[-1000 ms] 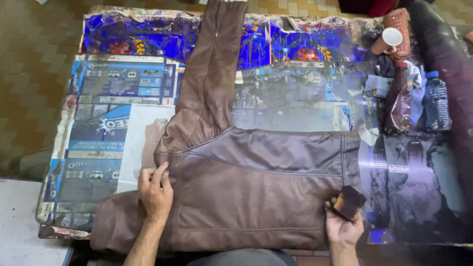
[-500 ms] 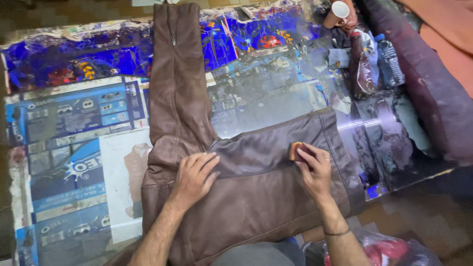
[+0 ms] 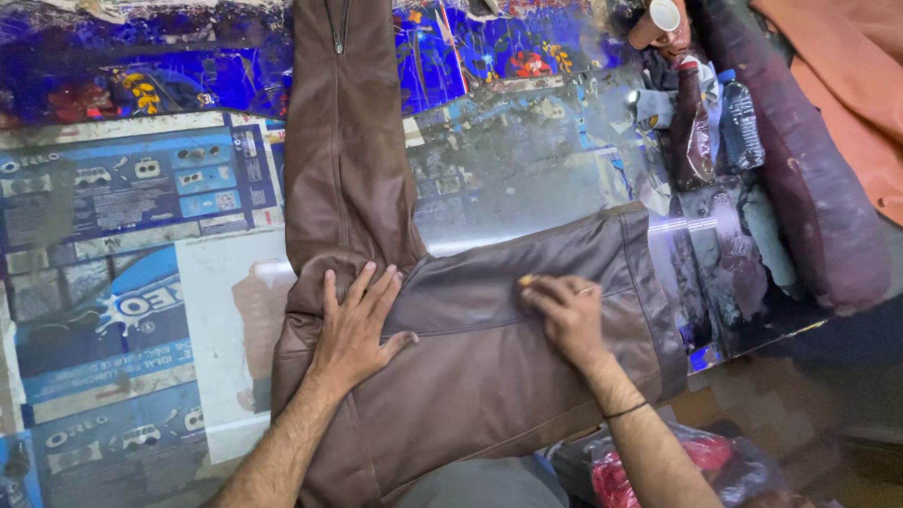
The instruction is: The person applies brown dye from a bottle onto a sponge and rubs the dye across the surface and edges of a brown leather jacket laid on a work table, repositioning the jacket to treat different sections.
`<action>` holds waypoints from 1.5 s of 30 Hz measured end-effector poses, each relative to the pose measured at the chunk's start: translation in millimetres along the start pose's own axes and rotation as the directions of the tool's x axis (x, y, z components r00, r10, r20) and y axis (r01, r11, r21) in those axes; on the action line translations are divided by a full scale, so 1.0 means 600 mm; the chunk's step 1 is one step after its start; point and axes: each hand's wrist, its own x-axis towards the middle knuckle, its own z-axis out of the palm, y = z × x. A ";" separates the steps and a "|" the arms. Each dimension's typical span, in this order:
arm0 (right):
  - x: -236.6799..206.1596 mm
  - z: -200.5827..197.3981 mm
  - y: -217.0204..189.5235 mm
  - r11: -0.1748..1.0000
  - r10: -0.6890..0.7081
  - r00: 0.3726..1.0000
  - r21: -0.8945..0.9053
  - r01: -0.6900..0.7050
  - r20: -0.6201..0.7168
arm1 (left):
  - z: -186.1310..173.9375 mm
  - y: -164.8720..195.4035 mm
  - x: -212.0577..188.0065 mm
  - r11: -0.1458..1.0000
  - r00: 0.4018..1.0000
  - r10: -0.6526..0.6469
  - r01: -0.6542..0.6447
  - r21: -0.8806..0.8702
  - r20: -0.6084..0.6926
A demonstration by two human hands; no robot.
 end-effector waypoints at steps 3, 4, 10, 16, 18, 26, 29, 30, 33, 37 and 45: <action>0.017 0.008 -0.019 0.934 0.317 0.930 -0.106 -0.340 -0.188 | -0.004 -0.002 0.000 1.000 1.000 -0.016 0.016 -0.027 -0.013; 0.021 0.010 -0.027 0.987 0.150 0.984 -0.044 -0.155 -0.099 | -0.007 0.001 -0.003 0.999 0.999 -0.038 0.038 -0.028 0.007; 0.051 0.029 -0.083 0.996 0.073 0.995 0.046 -0.070 -0.066 | -0.021 -0.002 0.000 0.997 0.998 -0.042 0.044 -0.055 0.038; 0.079 0.043 -0.120 0.988 -0.152 0.988 0.044 0.151 0.017 | -0.024 -0.009 -0.003 0.997 0.998 -0.043 0.046 -0.066 0.053; 0.083 0.047 -0.130 0.988 0.152 0.987 -0.033 -0.153 -0.049 | -0.024 -0.011 -0.007 0.994 0.997 -0.051 0.056 -0.094 0.056; 0.086 0.070 -0.169 0.998 0.062 0.995 0.007 -0.061 -0.082 | -0.009 -0.025 -0.021 0.996 0.984 -0.054 0.041 -0.080 -0.169; 0.097 0.073 -0.180 0.977 -0.140 0.989 0.158 0.145 -0.039 | -0.005 -0.026 -0.028 0.989 0.960 -0.113 0.085 -0.117 -0.257; 0.101 0.074 -0.186 0.925 -0.283 0.959 0.254 0.282 -0.033 | -0.005 -0.030 -0.029 0.990 0.954 -0.107 0.075 -0.122 -0.280; 0.114 0.078 -0.203 0.990 -0.062 0.996 0.126 0.070 -0.062 | -0.005 -0.034 -0.031 0.984 0.935 -0.126 0.075 -0.161 -0.333; 0.131 0.086 -0.221 0.968 -0.152 0.983 0.188 0.170 -0.102 | -0.005 -0.035 -0.030 0.986 0.927 -0.114 0.063 -0.152 -0.358; 0.112 0.075 -0.218 0.961 -0.230 0.973 0.167 0.221 0.037 | -0.002 -0.036 -0.029 0.977 0.936 -0.164 0.109 -0.185 -0.313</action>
